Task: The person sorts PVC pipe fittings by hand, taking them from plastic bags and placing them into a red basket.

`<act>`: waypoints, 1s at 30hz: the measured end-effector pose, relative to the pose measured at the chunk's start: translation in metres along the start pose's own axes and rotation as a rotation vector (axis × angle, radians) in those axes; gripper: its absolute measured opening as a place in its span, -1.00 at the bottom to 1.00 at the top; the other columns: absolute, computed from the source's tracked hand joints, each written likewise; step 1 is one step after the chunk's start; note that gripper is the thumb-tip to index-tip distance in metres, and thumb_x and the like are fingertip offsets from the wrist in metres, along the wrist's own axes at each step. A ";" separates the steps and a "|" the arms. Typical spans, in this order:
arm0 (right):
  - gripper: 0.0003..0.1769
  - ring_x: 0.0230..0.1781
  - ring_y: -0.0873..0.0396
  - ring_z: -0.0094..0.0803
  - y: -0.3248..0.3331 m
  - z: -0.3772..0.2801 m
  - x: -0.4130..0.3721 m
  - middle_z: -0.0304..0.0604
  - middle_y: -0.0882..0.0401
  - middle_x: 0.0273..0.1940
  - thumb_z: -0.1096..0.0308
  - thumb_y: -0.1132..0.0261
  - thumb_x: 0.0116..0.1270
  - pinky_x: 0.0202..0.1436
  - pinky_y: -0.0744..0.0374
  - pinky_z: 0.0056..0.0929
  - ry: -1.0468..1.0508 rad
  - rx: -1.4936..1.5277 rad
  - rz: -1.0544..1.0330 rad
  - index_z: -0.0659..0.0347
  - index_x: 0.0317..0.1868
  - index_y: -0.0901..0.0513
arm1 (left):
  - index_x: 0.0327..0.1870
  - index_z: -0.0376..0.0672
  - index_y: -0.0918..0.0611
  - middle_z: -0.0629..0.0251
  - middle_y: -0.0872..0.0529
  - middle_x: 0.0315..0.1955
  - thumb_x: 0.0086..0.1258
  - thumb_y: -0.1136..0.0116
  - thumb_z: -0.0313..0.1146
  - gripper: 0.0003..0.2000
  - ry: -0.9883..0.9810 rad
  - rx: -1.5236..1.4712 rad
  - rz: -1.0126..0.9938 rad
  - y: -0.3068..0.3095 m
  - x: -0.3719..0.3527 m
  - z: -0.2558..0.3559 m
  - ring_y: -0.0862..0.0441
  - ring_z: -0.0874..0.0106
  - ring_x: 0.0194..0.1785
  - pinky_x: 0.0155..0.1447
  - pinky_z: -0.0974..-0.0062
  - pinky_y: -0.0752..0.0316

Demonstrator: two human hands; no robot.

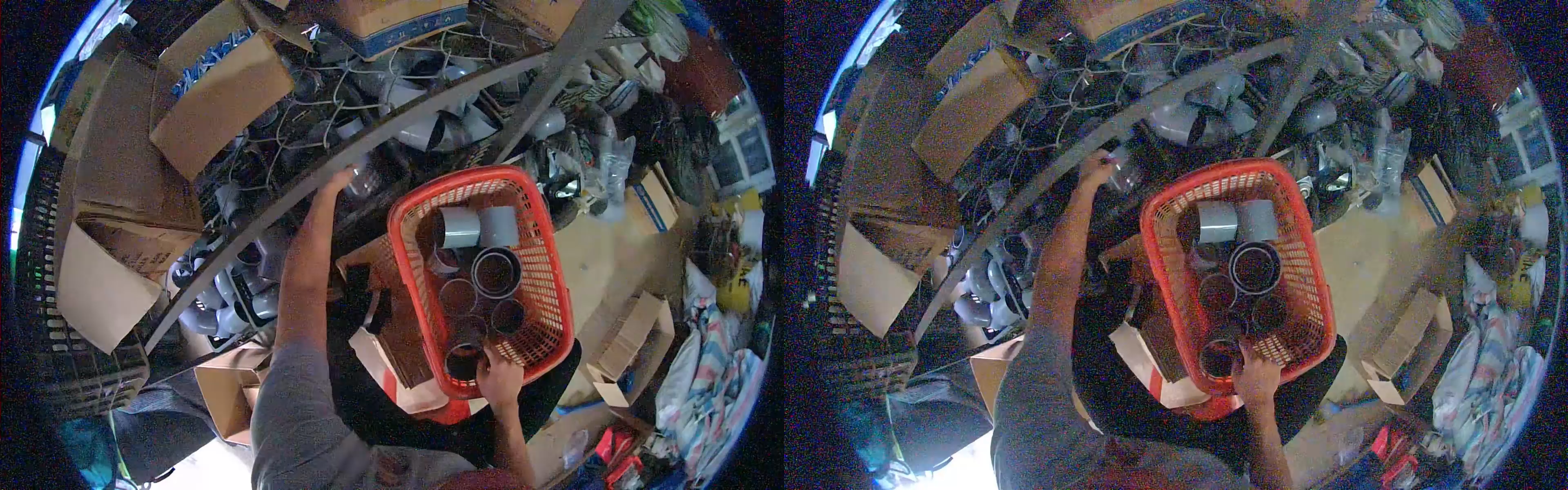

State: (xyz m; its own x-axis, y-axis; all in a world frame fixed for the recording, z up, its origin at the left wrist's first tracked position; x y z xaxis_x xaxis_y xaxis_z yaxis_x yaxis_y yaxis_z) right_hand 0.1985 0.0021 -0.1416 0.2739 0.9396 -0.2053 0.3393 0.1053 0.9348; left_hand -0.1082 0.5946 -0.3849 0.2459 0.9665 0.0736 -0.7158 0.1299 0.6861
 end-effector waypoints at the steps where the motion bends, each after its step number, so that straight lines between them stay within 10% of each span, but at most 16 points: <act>1: -0.52 -0.06 -0.73 0.02 0.000 -0.001 0.001 0.01 -0.77 -0.09 0.36 -0.38 0.20 0.04 -0.64 -0.01 -0.012 0.032 -0.014 0.11 0.18 -0.71 | -0.07 -0.14 -0.73 0.17 -0.84 -0.19 0.21 -0.53 -0.11 -0.62 -0.002 0.006 0.001 0.001 -0.027 0.016 -0.75 0.35 -0.11 -0.14 0.26 -0.65; 3: -0.52 -0.05 -0.73 0.02 -0.001 -0.002 0.002 0.00 -0.77 -0.09 0.37 -0.39 0.19 0.03 -0.64 -0.02 0.006 0.057 0.023 0.11 0.17 -0.72 | -0.12 -0.14 -0.74 0.15 -0.84 -0.25 0.31 -0.44 -0.22 -0.76 -0.056 0.461 0.383 0.017 -0.062 0.101 -0.75 0.28 -0.22 -0.07 0.19 -0.63; 7: -0.53 -0.13 -0.75 0.01 -0.002 -0.001 0.001 -0.01 -0.79 -0.12 0.41 -0.39 0.20 -0.03 -0.66 -0.05 0.060 0.001 0.077 0.12 0.17 -0.71 | 0.01 -0.05 -0.73 0.11 -0.83 -0.13 0.47 -0.18 -0.17 -0.76 0.068 -0.061 -0.012 -0.018 -0.079 0.104 -0.76 0.03 0.02 0.11 0.10 -0.60; 10: -0.55 -0.24 -0.76 0.04 -0.005 0.003 -0.003 0.02 -0.79 -0.18 0.41 -0.37 0.23 -0.15 -0.68 -0.05 0.077 0.039 0.141 0.15 0.17 -0.71 | -0.03 -0.09 -0.71 0.09 -0.82 -0.18 0.41 -0.19 -0.31 -0.81 -0.361 0.339 0.038 -0.076 -0.080 0.069 -0.76 0.01 -0.09 0.01 0.09 -0.61; 17: -0.60 -0.33 -0.72 0.16 -0.009 0.011 -0.002 0.14 -0.76 -0.32 0.39 -0.32 0.30 -0.29 -0.66 -0.03 -0.073 0.187 0.355 0.25 0.15 -0.73 | 0.15 -0.08 -0.70 0.02 -0.79 -0.04 0.47 -0.13 -0.44 -0.72 -0.136 -0.018 0.055 -0.057 -0.091 0.080 -0.75 0.00 -0.01 0.03 0.15 -0.63; 26: -0.49 -0.36 -0.78 -0.12 -0.011 0.023 0.004 0.23 -0.75 -0.28 0.35 -0.38 0.36 -0.26 -0.70 -0.23 -0.106 0.906 0.425 0.48 0.25 -0.64 | 0.09 -0.16 -0.71 0.23 -0.78 -0.03 0.52 -0.15 -0.59 -0.78 -0.114 -0.453 0.267 0.078 -0.324 0.308 -0.71 0.54 -0.03 0.03 0.53 -0.60; 30: -0.47 -0.42 -0.82 -0.13 0.025 -0.002 0.005 0.26 -0.75 -0.33 0.30 -0.36 0.39 -0.28 -0.73 -0.22 -0.089 0.573 0.285 0.33 0.32 -0.63 | 0.44 0.00 -0.54 0.06 -0.48 0.44 0.17 -0.53 -0.31 -0.28 -0.401 -0.101 -0.105 0.082 -0.404 0.420 -0.49 0.02 0.44 0.52 0.09 -0.39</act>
State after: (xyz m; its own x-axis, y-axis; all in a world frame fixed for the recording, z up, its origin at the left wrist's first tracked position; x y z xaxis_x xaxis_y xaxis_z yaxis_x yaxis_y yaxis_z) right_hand 0.2066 0.0104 -0.1183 0.4892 0.8720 -0.0184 0.6622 -0.3576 0.6585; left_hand 0.0079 0.1216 -0.0540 0.5413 0.7869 0.2964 -0.7289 0.2634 0.6319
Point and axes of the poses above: each hand's wrist, its own x-axis towards the middle knuckle, its own y-axis out of the back of the hand, z = x × y, the point moved 3 cm from there along x, towards the middle knuckle
